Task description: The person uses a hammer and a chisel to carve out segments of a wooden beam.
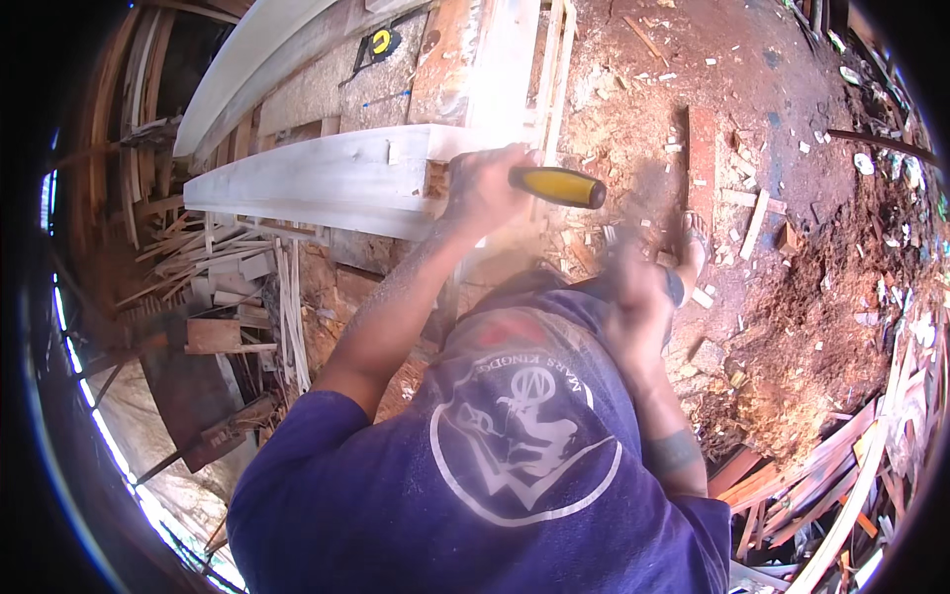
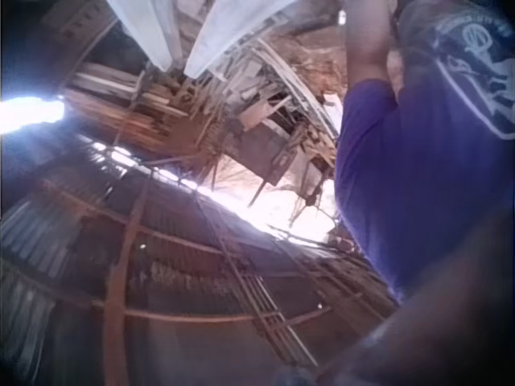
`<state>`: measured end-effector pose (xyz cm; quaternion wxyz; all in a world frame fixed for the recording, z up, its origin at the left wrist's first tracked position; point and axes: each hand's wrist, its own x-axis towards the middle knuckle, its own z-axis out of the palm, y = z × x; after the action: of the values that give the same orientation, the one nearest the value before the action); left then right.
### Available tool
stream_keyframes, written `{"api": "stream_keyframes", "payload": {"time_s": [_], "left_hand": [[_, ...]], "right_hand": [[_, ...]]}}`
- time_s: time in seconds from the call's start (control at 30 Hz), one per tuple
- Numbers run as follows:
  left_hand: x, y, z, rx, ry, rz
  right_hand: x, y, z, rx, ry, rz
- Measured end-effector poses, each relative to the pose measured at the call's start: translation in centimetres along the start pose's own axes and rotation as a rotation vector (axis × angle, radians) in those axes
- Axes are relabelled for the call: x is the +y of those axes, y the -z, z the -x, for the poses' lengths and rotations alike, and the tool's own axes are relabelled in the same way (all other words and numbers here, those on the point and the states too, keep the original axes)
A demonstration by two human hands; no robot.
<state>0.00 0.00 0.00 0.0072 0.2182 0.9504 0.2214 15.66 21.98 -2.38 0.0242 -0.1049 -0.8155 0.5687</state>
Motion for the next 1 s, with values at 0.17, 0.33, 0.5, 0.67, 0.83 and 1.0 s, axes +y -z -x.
{"api": "stream_keyframes", "payload": {"time_s": [0.17,0.33,0.5,0.67,0.83,1.0], "left_hand": [[-0.2,0.4,-0.2,0.068,0.024,0.018],[-0.2,0.2,-0.5,0.044,-0.058,0.052],[-1.4,-0.1,0.0,0.013,-0.04,0.017],[-1.7,-0.8,0.0,0.038,-0.064,-0.025],[-1.8,0.2,0.0,0.013,-0.029,-0.023],[-2.3,0.2,4.2,0.018,-0.323,-0.083]], "right_hand": [[0.4,2.3,0.0,0.118,-0.178,-0.33],[0.7,-0.9,-0.7,0.332,0.281,-0.244],[0.7,-0.4,-0.7,0.151,0.099,-0.05],[2.2,0.0,1.7,0.148,-0.198,-0.79],[0.3,-0.9,-0.7,-0.034,-0.091,-0.015],[6.7,1.9,0.4,0.042,-0.182,0.047]]}}
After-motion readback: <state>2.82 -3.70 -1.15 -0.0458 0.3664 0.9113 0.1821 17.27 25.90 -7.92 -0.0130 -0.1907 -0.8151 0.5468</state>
